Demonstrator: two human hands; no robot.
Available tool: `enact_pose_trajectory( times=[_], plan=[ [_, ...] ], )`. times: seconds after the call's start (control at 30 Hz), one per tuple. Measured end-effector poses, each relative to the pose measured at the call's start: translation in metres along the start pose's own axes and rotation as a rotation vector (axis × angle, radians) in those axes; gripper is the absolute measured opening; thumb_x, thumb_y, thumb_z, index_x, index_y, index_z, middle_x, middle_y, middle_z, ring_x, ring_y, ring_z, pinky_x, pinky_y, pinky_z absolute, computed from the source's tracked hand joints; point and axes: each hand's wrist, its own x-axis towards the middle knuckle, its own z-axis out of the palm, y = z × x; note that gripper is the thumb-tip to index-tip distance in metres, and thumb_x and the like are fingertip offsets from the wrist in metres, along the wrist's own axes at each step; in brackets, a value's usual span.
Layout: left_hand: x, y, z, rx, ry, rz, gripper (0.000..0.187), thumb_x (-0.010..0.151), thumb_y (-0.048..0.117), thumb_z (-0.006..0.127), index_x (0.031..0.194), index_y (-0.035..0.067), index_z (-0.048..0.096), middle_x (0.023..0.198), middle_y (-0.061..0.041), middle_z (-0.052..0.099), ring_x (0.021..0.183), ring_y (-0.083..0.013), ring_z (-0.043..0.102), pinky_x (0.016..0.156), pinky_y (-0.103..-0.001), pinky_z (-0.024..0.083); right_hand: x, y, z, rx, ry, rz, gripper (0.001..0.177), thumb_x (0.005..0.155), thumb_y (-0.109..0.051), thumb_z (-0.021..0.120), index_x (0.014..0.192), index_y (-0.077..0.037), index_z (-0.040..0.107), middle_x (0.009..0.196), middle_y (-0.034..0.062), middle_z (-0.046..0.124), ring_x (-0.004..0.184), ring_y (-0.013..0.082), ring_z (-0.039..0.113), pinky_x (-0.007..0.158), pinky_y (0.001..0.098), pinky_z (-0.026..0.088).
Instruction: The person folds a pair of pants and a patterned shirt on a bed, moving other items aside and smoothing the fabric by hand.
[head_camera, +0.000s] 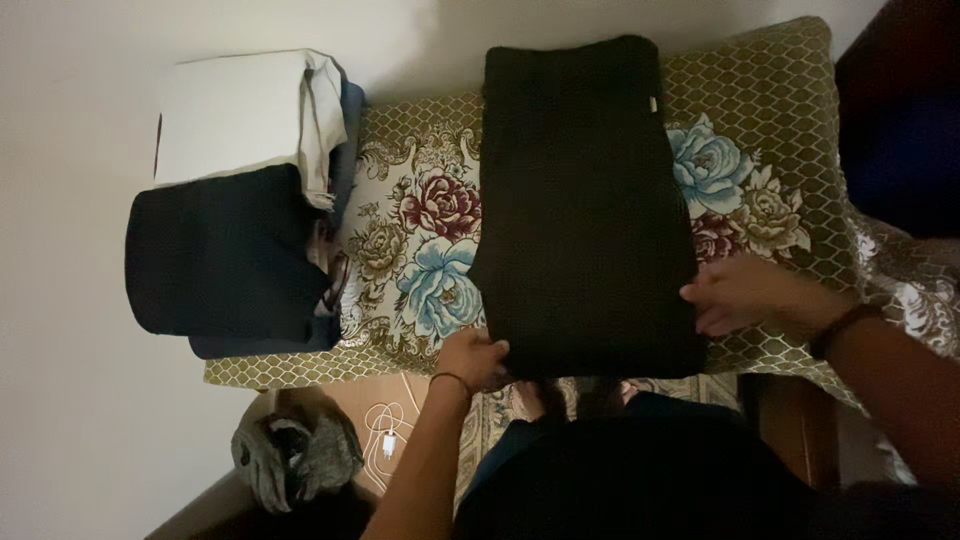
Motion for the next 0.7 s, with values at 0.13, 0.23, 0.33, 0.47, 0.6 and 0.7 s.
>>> enact_pose_trajectory(
  times=[0.13, 0.23, 0.33, 0.47, 0.6, 0.7],
  plan=[
    [-0.006, 0.004, -0.006, 0.730, -0.010, 0.449, 0.024, 0.085, 0.026, 0.078, 0.094, 0.004, 0.076, 0.088, -0.019, 0.075, 0.078, -0.0305, 0.071, 0.075, -0.042, 0.057, -0.015, 0.010, 0.008, -0.087, 0.006, -0.032, 0.040, 0.092, -0.039, 0.069, 0.109, -0.003, 0.074, 0.090, 0.0170, 0.080, 0.084, 0.0289, 0.080, 0.072, 0.0389, 0.066],
    [-0.020, 0.008, -0.003, 0.441, -0.072, 0.355, 0.026, 0.089, 0.019, 0.073, 0.104, -0.001, 0.069, 0.094, -0.022, 0.074, 0.075, -0.0337, 0.074, 0.065, -0.043, 0.059, -0.020, 0.019, 0.020, -0.170, 0.030, -0.072, 0.038, 0.090, -0.038, 0.074, 0.109, -0.005, 0.074, 0.086, 0.0158, 0.076, 0.081, 0.0290, 0.075, 0.065, 0.0366, 0.060],
    [-0.032, 0.012, 0.000, -0.184, -0.079, -0.019, 0.028, 0.096, 0.012, 0.064, 0.116, -0.004, 0.054, 0.098, -0.020, 0.071, 0.069, -0.0322, 0.079, 0.055, -0.039, 0.063, -0.021, 0.034, 0.033, -0.042, 0.059, -0.097, 0.039, 0.092, -0.032, 0.073, 0.111, 0.001, 0.068, 0.084, 0.0197, 0.074, 0.074, 0.0315, 0.077, 0.057, 0.0388, 0.059],
    [-0.037, -0.002, 0.002, -0.298, -0.062, 0.147, 0.027, 0.096, 0.012, 0.064, 0.111, -0.008, 0.055, 0.089, -0.022, 0.075, 0.062, -0.0275, 0.077, 0.050, -0.035, 0.062, -0.023, 0.042, 0.033, 0.086, 0.085, -0.051, 0.039, 0.094, -0.026, 0.067, 0.114, 0.007, 0.066, 0.088, 0.0214, 0.076, 0.068, 0.0328, 0.081, 0.056, 0.0435, 0.064],
    [-0.038, -0.013, 0.002, -0.323, -0.032, 0.176, 0.023, 0.096, 0.011, 0.064, 0.107, -0.007, 0.054, 0.082, -0.022, 0.074, 0.058, -0.0275, 0.074, 0.049, -0.035, 0.060, -0.021, 0.052, 0.036, 0.219, 0.170, 0.011, 0.034, 0.095, -0.024, 0.066, 0.119, 0.001, 0.065, 0.098, 0.0190, 0.076, 0.076, 0.0353, 0.080, 0.060, 0.0461, 0.064],
    [-0.042, -0.015, 0.003, -0.303, -0.046, 0.241, 0.019, 0.094, 0.009, 0.064, 0.105, -0.006, 0.061, 0.079, -0.017, 0.075, 0.056, -0.0249, 0.074, 0.046, -0.034, 0.057, -0.023, 0.056, 0.037, 0.206, 0.116, -0.026, 0.032, 0.096, -0.023, 0.068, 0.117, 0.001, 0.072, 0.103, 0.0164, 0.080, 0.080, 0.0321, 0.081, 0.063, 0.0450, 0.066]
  ],
)
